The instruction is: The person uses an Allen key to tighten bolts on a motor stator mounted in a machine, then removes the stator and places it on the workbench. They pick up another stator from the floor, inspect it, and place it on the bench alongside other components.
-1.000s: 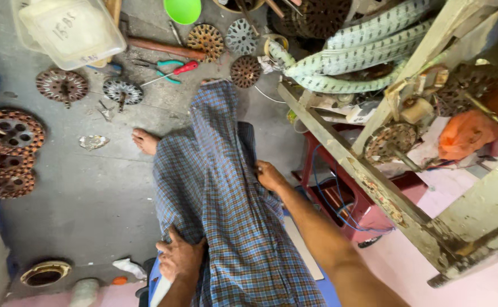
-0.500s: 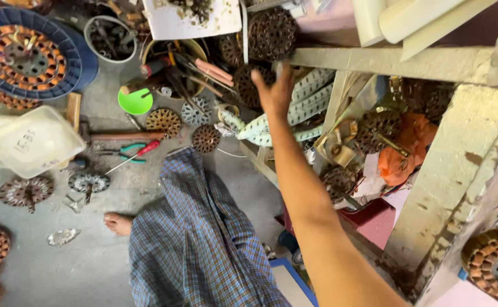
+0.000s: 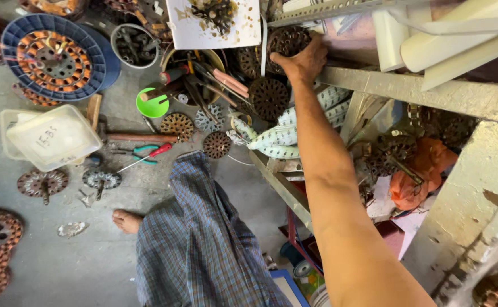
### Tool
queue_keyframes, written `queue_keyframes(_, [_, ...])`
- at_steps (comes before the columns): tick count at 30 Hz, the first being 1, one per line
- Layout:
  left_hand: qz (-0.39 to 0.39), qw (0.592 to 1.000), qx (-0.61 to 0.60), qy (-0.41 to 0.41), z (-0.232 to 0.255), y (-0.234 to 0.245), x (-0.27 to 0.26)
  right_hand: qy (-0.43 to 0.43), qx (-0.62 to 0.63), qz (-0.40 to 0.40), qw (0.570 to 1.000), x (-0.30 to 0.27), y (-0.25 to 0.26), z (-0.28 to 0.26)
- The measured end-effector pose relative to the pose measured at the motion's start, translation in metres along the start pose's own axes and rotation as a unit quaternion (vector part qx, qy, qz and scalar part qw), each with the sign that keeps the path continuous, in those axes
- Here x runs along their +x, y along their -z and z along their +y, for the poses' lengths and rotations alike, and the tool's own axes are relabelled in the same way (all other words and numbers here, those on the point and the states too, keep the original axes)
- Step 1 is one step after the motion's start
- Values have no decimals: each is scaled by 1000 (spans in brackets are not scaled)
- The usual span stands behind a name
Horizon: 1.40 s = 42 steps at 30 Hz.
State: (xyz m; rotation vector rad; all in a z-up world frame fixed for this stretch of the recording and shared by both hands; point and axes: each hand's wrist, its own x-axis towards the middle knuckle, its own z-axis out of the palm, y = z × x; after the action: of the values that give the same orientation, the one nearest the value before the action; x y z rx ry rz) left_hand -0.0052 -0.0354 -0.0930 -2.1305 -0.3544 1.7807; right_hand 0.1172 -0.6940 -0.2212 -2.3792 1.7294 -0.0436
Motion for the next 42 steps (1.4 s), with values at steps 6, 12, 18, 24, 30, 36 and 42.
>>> queue_keyframes(6, [-17, 994, -52, -91, -34, 23, -25, 117, 358, -33, 926, -138, 69, -33])
queue_keyframes(12, [118, 964, 0, -240, -64, 132, -142, 211, 597, -227, 740, -323, 211, -126])
queue_keyframes(18, [93, 628, -505, -585, -134, 228, -307, 343, 605, -307, 650, -436, 362, -199])
queue_keyframes(24, [278, 568, -502, -590, -218, 237, -403, 628, 438, -167, 622, -498, 472, -254])
queue_keyframes(30, [423, 463, -531, -570, -261, 220, -414, 736, 360, -59, 570, -529, 529, -285])
queue_keyframes(36, [464, 394, -481, -631, -292, 226, -402, 489, 497, -398, 596, -537, 543, -298])
queue_keyframes(42, [533, 350, -397, -660, -322, 236, -397, 591, 515, -326, 528, -545, 536, -318])
